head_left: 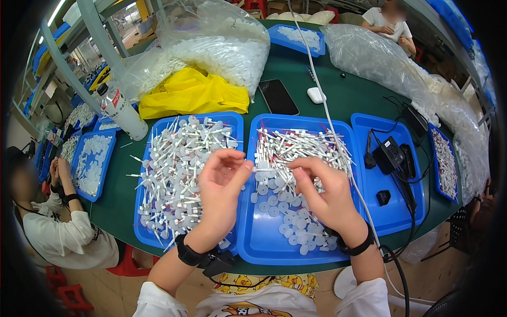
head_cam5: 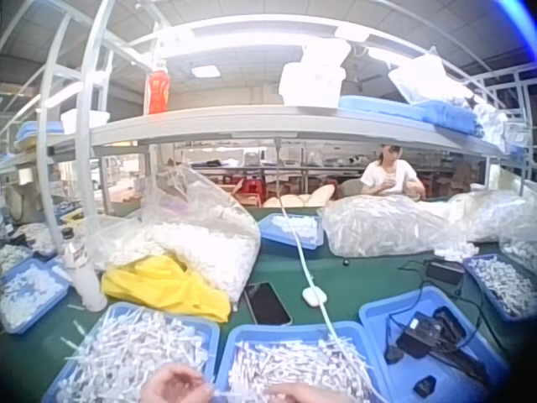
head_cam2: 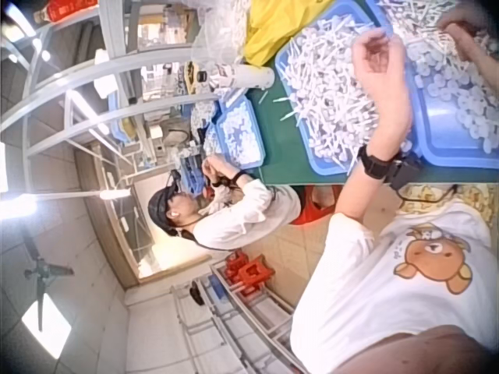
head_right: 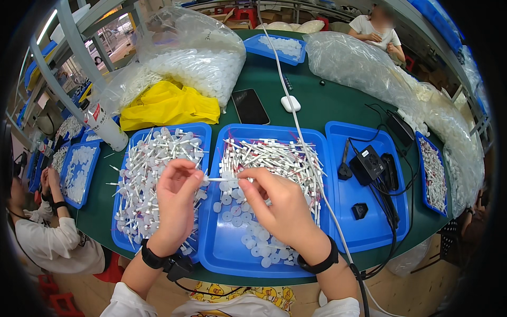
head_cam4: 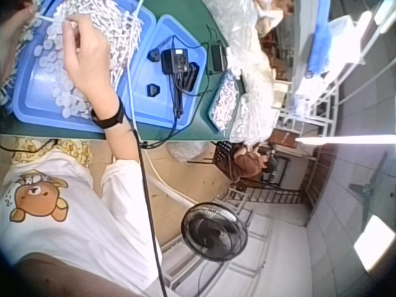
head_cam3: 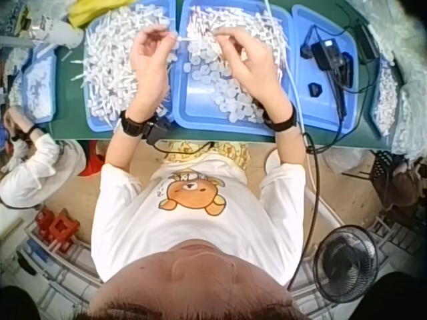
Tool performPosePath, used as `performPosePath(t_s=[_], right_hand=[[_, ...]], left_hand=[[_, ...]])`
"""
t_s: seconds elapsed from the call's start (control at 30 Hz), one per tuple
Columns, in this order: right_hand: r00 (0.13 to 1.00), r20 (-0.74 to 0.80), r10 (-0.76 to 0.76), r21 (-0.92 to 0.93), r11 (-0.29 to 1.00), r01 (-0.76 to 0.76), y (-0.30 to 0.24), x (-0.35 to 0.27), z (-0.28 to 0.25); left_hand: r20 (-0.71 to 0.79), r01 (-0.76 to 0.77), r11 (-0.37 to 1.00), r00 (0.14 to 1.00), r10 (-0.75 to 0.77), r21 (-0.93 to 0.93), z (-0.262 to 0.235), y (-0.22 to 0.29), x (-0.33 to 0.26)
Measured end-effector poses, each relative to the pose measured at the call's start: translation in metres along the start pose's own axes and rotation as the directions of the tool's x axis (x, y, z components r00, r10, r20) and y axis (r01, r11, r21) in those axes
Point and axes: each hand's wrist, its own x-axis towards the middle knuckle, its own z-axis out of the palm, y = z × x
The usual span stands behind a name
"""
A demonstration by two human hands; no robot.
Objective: The person repeatedly picks up small white circular discs and thin white sticks from blue trays, inserts the stick into the disc, and places the assembled unit into a separate tray. The process is continuous and repetitive.
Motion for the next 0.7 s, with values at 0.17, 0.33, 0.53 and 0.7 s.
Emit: performPosePath(t_s=[0.17, 0.33, 0.53, 0.7], right_hand=[[1.0, -0.021, 0.0, -0.03, 1.0, -0.001, 0.0, 0.001, -0.003], [0.999, -0.009, -0.034, -0.062, 0.998, 0.033, 0.004, 0.001, 0.0], [0.987, 0.091, -0.133, -0.296, 0.943, 0.154, 0.012, 0.002, 0.002], [0.979, 0.174, -0.106, -0.363, 0.917, 0.164, 0.017, -0.001, 0.003]], left_hand=[[-0.255, -0.228, 0.897, 0.906, 0.338, 0.379, -0.009, -0.003, 0.002], [-0.183, -0.29, 0.62, 0.79, 0.585, 0.729, -0.007, 0.004, -0.001], [-0.086, -0.408, 0.478, 0.684, 0.724, 0.778, -0.003, 0.005, -0.002], [-0.008, -0.475, 0.403, 0.64, 0.769, 0.783, -0.002, 0.006, -0.003]])
